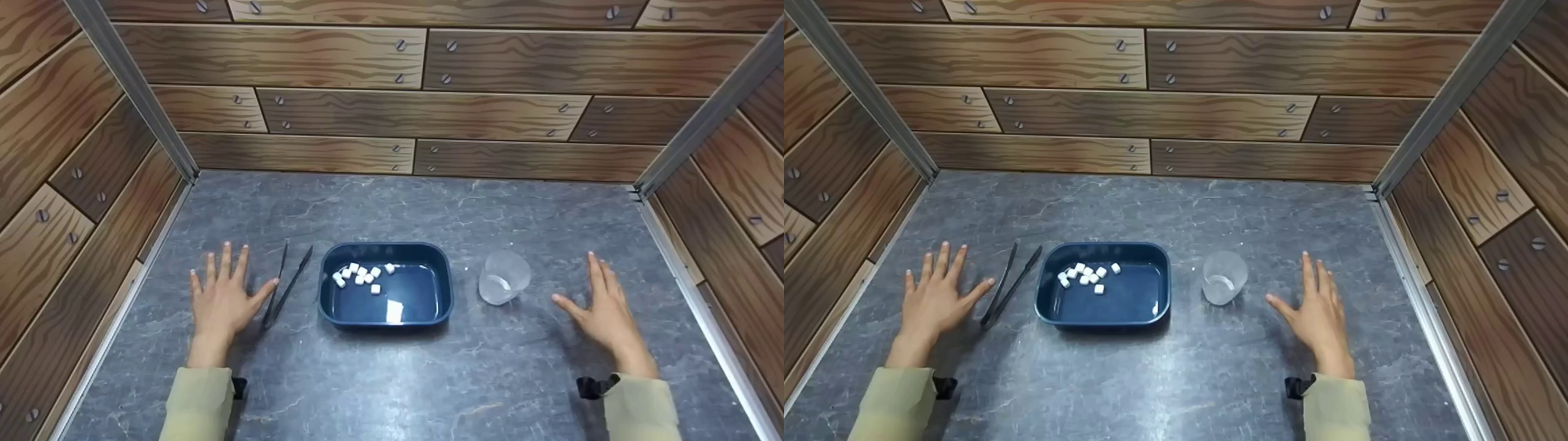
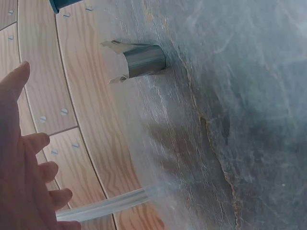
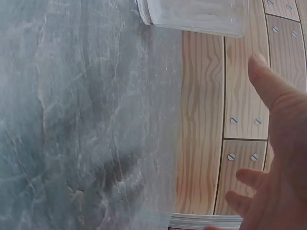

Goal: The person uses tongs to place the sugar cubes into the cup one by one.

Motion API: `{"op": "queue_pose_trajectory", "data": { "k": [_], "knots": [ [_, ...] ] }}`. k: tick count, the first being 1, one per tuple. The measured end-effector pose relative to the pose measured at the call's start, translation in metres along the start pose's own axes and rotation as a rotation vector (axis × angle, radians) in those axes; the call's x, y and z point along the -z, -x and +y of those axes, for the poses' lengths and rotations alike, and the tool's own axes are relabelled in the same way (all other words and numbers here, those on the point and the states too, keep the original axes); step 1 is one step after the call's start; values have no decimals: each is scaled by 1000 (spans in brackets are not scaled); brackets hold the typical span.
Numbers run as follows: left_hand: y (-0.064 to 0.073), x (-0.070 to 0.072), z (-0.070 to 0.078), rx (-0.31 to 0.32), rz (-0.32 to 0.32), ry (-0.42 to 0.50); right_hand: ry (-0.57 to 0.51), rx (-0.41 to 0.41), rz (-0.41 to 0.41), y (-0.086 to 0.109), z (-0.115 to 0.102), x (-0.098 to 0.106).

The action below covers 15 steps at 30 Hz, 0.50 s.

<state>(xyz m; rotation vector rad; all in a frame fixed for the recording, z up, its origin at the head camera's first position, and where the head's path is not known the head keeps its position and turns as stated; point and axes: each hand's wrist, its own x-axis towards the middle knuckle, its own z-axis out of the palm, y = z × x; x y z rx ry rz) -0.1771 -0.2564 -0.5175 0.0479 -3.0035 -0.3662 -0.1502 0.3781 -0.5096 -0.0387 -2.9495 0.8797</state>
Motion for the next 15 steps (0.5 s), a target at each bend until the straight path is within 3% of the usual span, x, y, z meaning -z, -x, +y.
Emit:
{"op": "queue_pose_trajectory", "data": {
  "k": [4,15],
  "knots": [
    [3,-1,1,1,5,13,-93,10,4,-1,-2,-5],
    [13,-4,7,-5,-66,74,-170,46,-22,-6,-16,-28]
  ]
}}
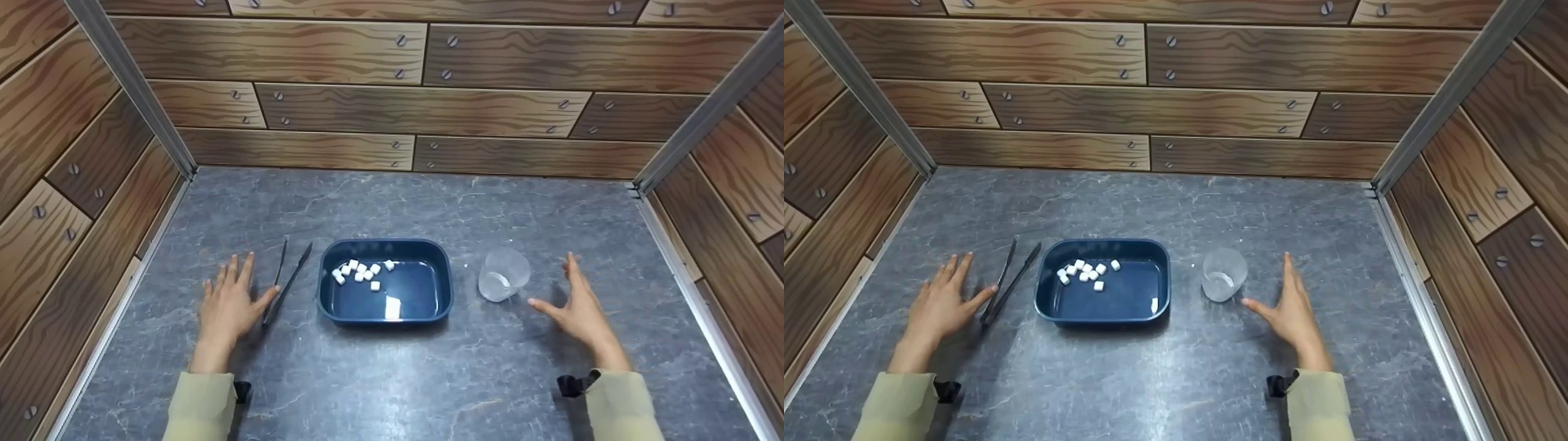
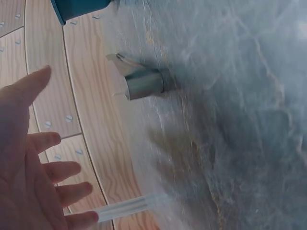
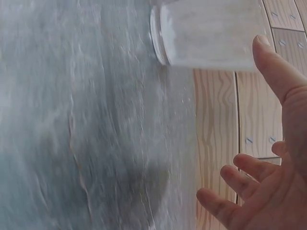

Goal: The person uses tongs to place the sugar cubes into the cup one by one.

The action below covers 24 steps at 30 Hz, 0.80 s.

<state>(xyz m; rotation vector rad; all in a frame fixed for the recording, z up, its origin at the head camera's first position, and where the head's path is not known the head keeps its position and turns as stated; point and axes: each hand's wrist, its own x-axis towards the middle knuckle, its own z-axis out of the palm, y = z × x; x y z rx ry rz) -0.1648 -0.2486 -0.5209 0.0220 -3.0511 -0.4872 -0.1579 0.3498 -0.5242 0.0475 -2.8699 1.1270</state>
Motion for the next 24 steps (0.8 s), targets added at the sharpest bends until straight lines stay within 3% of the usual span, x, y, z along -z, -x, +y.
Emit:
{"op": "queue_pose_trajectory", "data": {
  "k": [8,14,24],
  "knots": [
    [3,-3,5,3,-40,12,-63,-17,-59,-9,-8,-14],
    [4,-9,10,-1,-22,59,-153,-21,-84,-16,-14,-25],
    [2,-13,19,3,-33,89,-240,-34,-64,-27,-29,-45]
  ]
}}
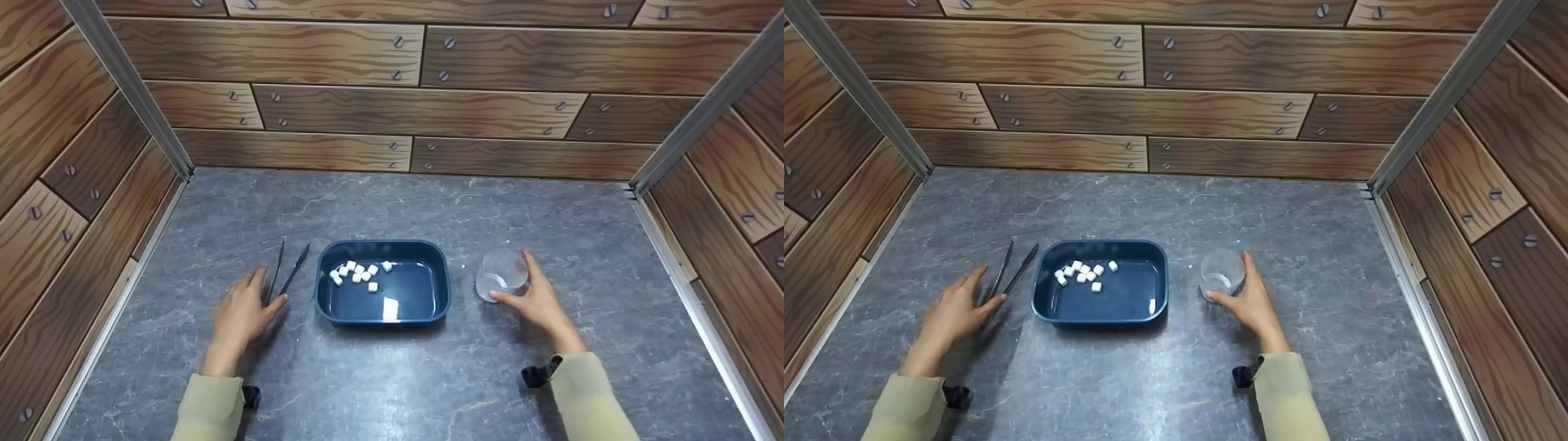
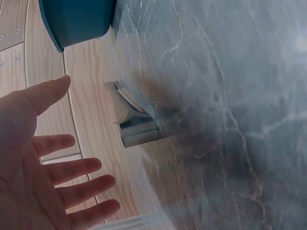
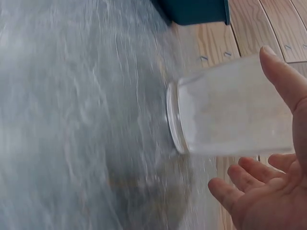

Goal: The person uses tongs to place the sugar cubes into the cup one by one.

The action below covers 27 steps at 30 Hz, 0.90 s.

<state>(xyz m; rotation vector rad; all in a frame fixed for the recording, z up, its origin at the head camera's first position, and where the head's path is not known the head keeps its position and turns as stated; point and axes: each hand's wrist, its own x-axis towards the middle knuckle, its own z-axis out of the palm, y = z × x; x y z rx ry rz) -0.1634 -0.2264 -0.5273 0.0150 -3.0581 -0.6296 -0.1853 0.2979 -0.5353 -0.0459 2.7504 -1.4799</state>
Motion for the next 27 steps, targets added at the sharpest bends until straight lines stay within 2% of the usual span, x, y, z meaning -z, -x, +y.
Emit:
{"op": "queue_pose_trajectory", "data": {
  "k": [8,16,22,27],
  "knots": [
    [1,-2,1,6,-18,5,-1,-22,71,-5,-6,-9],
    [2,-3,0,16,-40,-25,-9,-106,64,-1,-11,-13],
    [-2,-4,0,30,-68,-39,-18,-107,70,3,-16,-20],
    [-8,-5,1,36,-48,-6,-5,-102,74,4,-20,-25]
  ]
}}
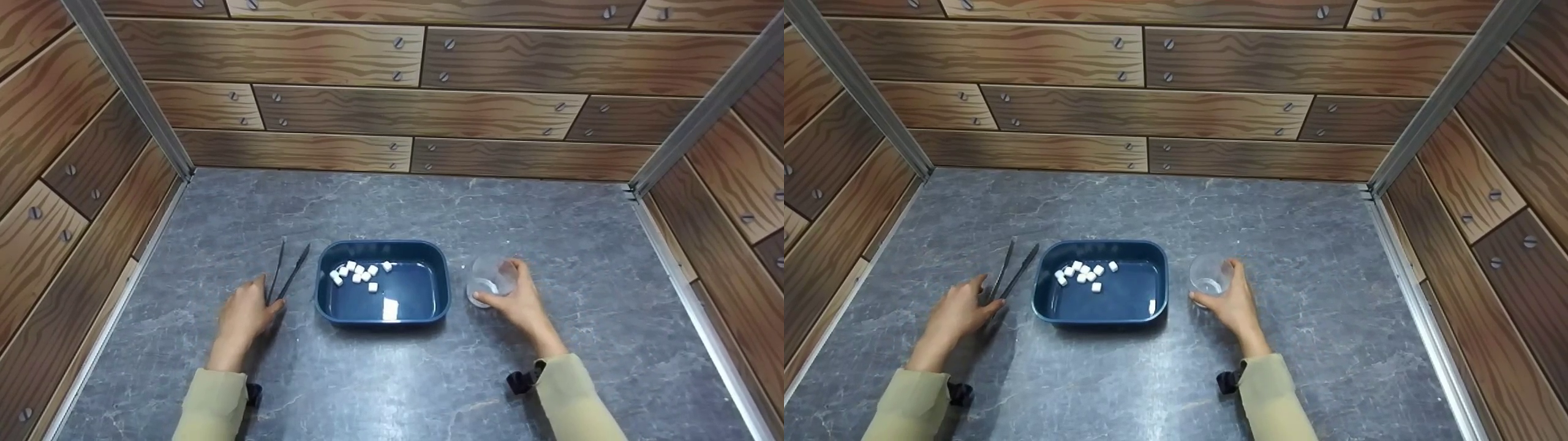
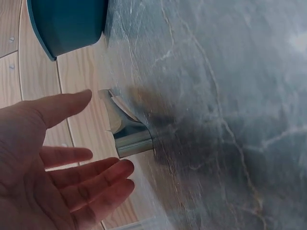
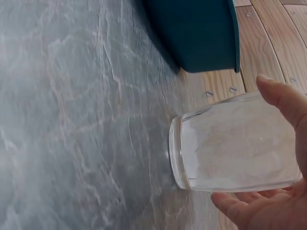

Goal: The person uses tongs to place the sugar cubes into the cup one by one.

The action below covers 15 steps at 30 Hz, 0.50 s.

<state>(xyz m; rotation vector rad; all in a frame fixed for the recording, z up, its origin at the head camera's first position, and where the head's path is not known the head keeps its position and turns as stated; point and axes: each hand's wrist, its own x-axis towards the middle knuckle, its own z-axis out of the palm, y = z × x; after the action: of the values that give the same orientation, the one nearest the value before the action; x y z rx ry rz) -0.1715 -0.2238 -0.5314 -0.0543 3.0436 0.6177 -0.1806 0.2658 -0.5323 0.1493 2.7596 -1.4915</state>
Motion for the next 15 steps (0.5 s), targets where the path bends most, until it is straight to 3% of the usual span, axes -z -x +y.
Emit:
{"op": "queue_pose_trajectory", "data": {
  "k": [15],
  "knots": [
    [-16,-7,3,67,-63,-38,-7,-11,-13,1,-4,-5]
  ]
}}
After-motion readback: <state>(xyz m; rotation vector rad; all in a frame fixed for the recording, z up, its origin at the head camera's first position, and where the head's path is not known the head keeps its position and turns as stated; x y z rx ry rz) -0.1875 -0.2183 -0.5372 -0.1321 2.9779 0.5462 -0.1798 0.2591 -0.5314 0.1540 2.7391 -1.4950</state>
